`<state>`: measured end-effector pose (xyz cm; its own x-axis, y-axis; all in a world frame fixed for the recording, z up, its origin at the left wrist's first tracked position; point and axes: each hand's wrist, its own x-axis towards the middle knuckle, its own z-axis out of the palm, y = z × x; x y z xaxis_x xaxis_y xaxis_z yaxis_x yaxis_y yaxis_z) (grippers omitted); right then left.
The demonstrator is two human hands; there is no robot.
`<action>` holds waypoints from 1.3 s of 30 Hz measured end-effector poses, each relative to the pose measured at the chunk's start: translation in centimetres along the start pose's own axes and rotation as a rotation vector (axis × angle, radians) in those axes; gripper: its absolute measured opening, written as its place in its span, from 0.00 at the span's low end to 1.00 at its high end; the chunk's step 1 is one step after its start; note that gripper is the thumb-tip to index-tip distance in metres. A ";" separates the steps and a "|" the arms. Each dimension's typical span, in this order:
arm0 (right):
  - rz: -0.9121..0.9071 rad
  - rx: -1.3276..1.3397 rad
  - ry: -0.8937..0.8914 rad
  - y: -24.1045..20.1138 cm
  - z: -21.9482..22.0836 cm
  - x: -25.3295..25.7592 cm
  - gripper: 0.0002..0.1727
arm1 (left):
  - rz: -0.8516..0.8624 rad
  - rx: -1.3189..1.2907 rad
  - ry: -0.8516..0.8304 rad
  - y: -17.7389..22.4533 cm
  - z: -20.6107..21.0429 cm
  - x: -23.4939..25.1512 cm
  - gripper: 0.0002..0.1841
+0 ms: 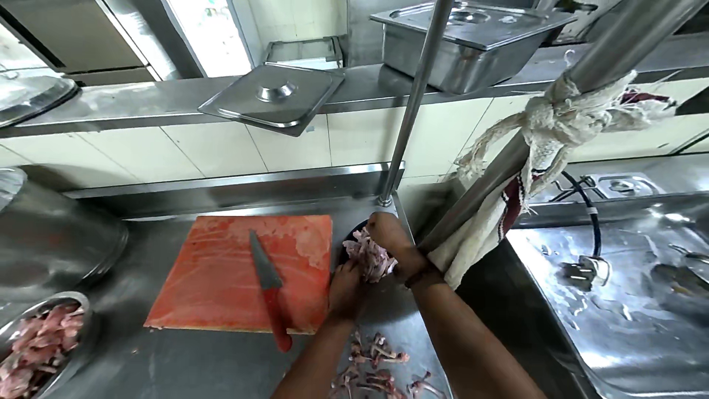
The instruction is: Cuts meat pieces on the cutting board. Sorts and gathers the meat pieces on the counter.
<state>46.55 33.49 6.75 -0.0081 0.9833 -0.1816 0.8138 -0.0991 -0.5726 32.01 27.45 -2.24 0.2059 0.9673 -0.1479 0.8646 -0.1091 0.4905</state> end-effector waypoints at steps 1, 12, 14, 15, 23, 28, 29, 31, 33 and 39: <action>-0.007 0.026 0.035 -0.1 -0.3 -0.5 0.10 | -0.013 -0.030 -0.015 0.0 0.0 0.1 0.21; -0.131 0.407 -0.097 -0.5 3.1 -15.2 0.09 | -0.043 -0.584 -0.007 -3.8 -6.6 -3.0 0.12; -0.115 0.526 -0.280 -0.6 6.8 -19.4 0.11 | -0.040 -0.604 0.025 -4.0 -8.1 -4.0 0.10; -0.110 0.537 -0.388 -0.6 8.8 -21.3 0.13 | -0.037 -0.582 0.031 -4.1 -8.4 -4.5 0.10; 0.207 -0.004 -0.098 3.2 11.1 -28.5 0.15 | 0.097 -0.192 -0.500 -3.9 -4.6 -13.2 0.16; 0.300 -0.292 -0.205 4.2 12.1 -27.6 0.18 | 0.072 -0.125 -0.517 -2.3 -2.0 -15.0 0.18; 0.318 -0.328 -0.252 3.6 11.9 -27.2 0.18 | 0.100 -0.115 -0.508 -1.8 -1.7 -15.1 0.17; 0.367 -0.342 -0.335 2.6 11.4 -26.8 0.20 | 0.153 -0.083 -0.505 -1.1 -1.3 -15.5 0.17; 0.364 -0.227 -0.311 2.7 10.4 -27.1 0.19 | 0.169 -0.076 -0.493 -0.7 -1.5 -15.7 0.17; 0.374 0.209 0.063 6.4 7.8 -31.6 0.18 | 0.065 -0.122 -0.436 -3.2 -1.8 -18.8 0.19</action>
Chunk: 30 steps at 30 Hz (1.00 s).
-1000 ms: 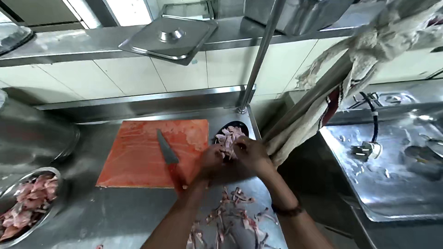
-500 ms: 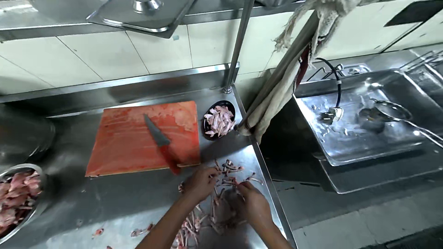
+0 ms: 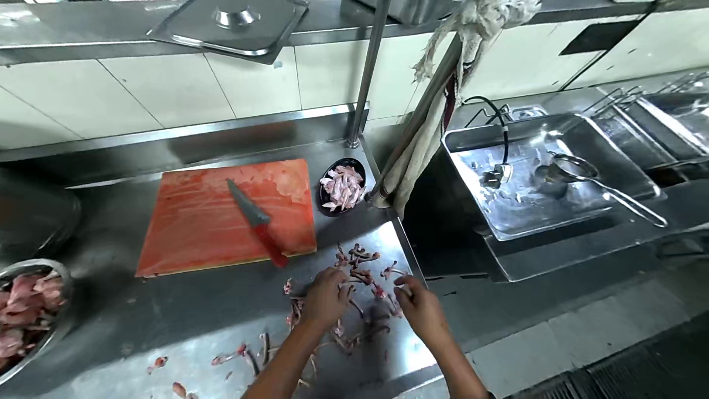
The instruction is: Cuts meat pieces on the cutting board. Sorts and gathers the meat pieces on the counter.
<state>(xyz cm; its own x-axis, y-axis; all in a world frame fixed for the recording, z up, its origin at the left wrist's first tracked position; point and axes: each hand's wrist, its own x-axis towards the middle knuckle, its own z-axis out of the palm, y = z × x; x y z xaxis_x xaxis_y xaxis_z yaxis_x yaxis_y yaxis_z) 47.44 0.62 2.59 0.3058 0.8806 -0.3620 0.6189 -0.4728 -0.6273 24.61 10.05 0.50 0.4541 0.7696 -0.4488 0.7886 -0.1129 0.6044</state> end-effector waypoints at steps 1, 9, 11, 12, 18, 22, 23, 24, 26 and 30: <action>0.058 -0.022 0.004 0.5 -0.3 -0.2 0.17 | -0.001 -0.002 0.012 -0.4 0.5 -0.7 0.19; -0.194 -0.004 -0.113 -8.3 -1.5 6.8 0.18 | 0.044 -0.110 0.253 -3.6 3.1 -7.8 0.14; -0.332 0.024 -0.035 -12.3 -2.4 9.7 0.18 | -0.007 -0.134 0.316 -3.9 2.7 -9.1 0.14; -0.399 0.020 0.014 -13.6 -2.7 11.5 0.19 | -0.034 -0.140 0.359 -4.2 2.4 -9.6 0.13; -0.380 -0.194 0.046 -14.5 -1.9 19.1 0.26 | -0.168 -0.202 0.638 -9.9 0.9 -14.6 0.12; -0.495 -0.024 0.055 -8.4 -1.3 14.2 0.17 | -0.337 -0.232 0.949 -17.0 -0.4 -20.8 0.15; -0.476 0.026 0.051 -6.2 -1.0 12.7 0.17 | -0.412 -0.231 1.007 -18.9 -0.7 -22.5 0.17; -0.436 0.068 0.055 -4.0 -0.7 11.3 0.18 | -0.496 -0.216 1.051 -20.6 -0.8 -24.2 0.19; -0.359 0.088 0.096 0.1 0.2 8.7 0.21 | -0.642 -0.129 1.136 -23.9 0.1 -26.7 0.22; -0.318 -0.022 0.281 5.5 3.5 4.5 0.30 | -0.820 -0.091 1.189 -26.3 3.9 -27.0 0.29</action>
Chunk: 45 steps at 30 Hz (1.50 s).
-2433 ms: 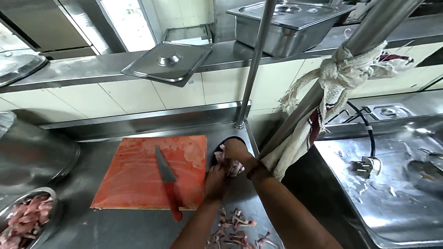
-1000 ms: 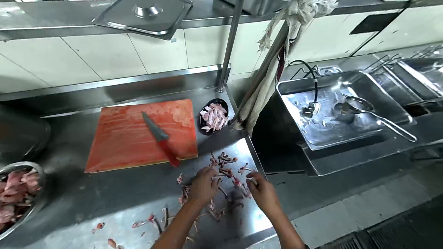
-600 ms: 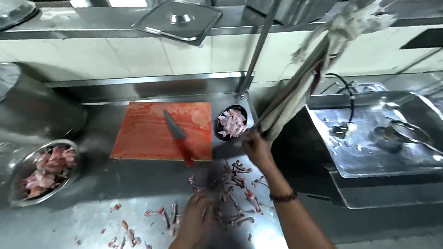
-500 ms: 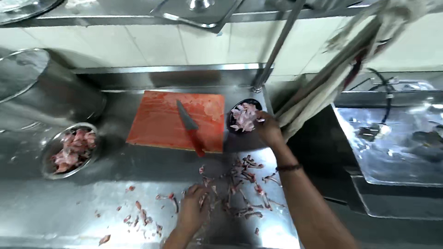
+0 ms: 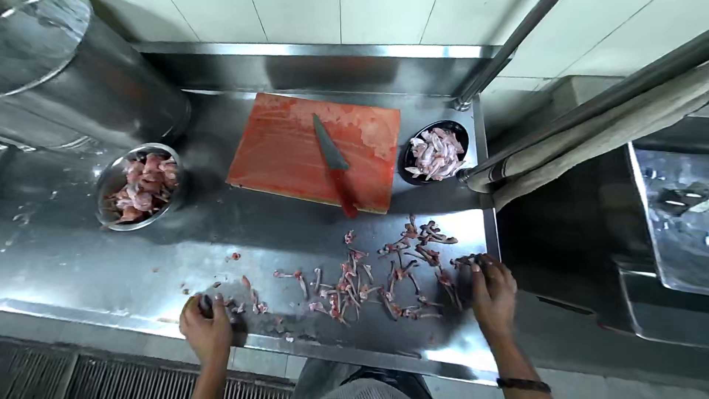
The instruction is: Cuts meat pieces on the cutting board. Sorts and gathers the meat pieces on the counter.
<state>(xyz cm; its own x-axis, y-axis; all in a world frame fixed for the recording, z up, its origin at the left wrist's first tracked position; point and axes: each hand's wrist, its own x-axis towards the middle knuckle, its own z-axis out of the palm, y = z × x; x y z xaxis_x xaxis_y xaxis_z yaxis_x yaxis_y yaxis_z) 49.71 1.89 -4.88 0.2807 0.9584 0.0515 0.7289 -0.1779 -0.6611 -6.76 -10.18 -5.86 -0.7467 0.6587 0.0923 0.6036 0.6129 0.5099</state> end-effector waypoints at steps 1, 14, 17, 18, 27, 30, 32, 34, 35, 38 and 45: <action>-0.003 -0.035 0.024 0.2 1.0 -1.2 0.32 | 0.006 -0.002 0.002 0.4 0.8 -0.8 0.31; -0.327 0.309 -0.187 -12.5 10.0 -7.8 0.27 | 0.599 -0.525 -0.333 13.1 7.2 -8.4 0.28; -0.280 0.260 -0.086 -9.0 6.0 -1.5 0.26 | 0.562 -0.450 -0.163 9.4 4.4 -2.0 0.25; -0.238 0.254 -0.045 -7.0 5.2 0.9 0.26 | 0.509 -0.374 -0.095 7.3 3.6 0.5 0.25; -0.268 0.120 -0.126 -7.8 10.8 4.4 0.32 | 0.223 -0.090 -0.132 1.5 5.1 8.4 0.28; -0.399 0.120 -0.249 -12.2 14.4 -0.8 0.32 | 0.396 -0.233 -0.303 7.5 8.1 2.9 0.28; -0.469 0.135 -0.280 -14.3 16.0 -3.9 0.33 | 0.443 -0.353 -0.482 10.6 8.7 0.0 0.27; -0.481 0.189 -0.344 -15.3 16.4 -6.2 0.32 | 0.558 -0.477 -0.622 11.9 8.7 -2.4 0.26; -0.483 0.218 -0.406 -15.5 15.9 -7.0 0.31 | 0.622 -0.541 -0.671 12.0 8.3 -3.1 0.25; -0.558 0.209 -0.507 -15.0 12.4 -8.1 0.33 | 0.727 -0.596 -0.562 10.3 6.1 -2.9 0.25; -0.495 -0.192 -0.345 -4.7 5.2 -12.4 0.70 | 0.215 -0.128 -0.063 -2.6 1.4 7.1 0.33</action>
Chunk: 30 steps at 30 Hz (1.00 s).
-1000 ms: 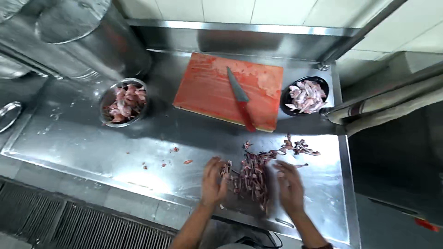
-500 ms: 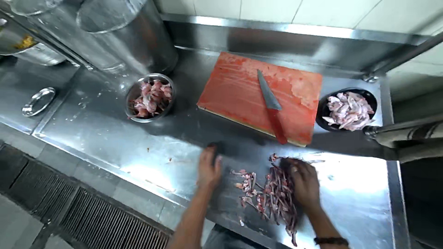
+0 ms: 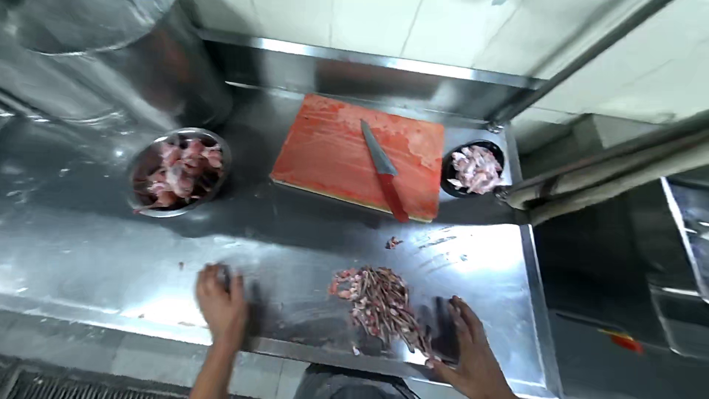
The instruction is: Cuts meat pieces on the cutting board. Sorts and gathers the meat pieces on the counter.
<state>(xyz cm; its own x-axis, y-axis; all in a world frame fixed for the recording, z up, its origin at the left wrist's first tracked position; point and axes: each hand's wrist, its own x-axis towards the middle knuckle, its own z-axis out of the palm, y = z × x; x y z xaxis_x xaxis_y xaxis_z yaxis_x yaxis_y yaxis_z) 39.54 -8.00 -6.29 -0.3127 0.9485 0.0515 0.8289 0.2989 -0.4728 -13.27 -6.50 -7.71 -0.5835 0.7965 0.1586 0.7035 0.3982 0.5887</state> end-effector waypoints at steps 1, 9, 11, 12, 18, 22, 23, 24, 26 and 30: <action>-0.015 -0.037 0.017 0.4 1.0 -0.9 0.70 | -0.038 0.023 0.005 -0.7 0.1 0.2 0.35; -0.052 0.010 0.077 -7.7 7.0 4.8 0.66 | 0.415 -0.210 -0.374 10.4 7.4 -7.6 0.36; -0.009 0.072 0.083 -9.8 7.9 6.4 0.65 | 0.448 -0.336 -0.494 13.5 8.8 -9.1 0.33; -0.011 0.121 0.078 -10.4 8.1 7.1 0.65 | 0.453 -0.412 -0.549 14.5 9.3 -9.6 0.32; 0.026 0.298 0.135 -8.0 3.4 12.4 0.38 | 0.415 -0.515 -0.312 12.6 5.9 -4.8 0.24; 0.106 0.238 0.242 -3.4 4.8 17.5 0.36 | 0.118 -0.062 -0.016 3.9 0.6 1.0 0.24; 0.089 0.216 0.239 -3.4 5.4 18.4 0.37 | -0.018 0.036 0.016 2.1 -0.8 1.9 0.26; 0.057 0.205 0.216 -3.9 5.8 18.8 0.38 | -0.150 0.090 0.067 0.6 -1.6 2.2 0.27; -0.041 0.185 0.109 -5.8 6.5 18.7 0.37 | -0.325 0.117 0.197 -0.5 -1.4 1.4 0.25; -0.160 0.230 -0.066 -9.0 7.7 16.8 0.35 | -0.204 -0.072 0.096 4.9 2.5 -3.2 0.21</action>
<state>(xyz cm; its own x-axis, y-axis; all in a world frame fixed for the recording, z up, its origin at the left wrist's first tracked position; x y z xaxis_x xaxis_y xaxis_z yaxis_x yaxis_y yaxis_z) 23.24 4.45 -7.91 -0.4666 0.8801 0.0875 0.6420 0.4051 -0.6509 -6.93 -5.94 -7.29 -0.7489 0.6546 0.1031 0.5382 0.5100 0.6710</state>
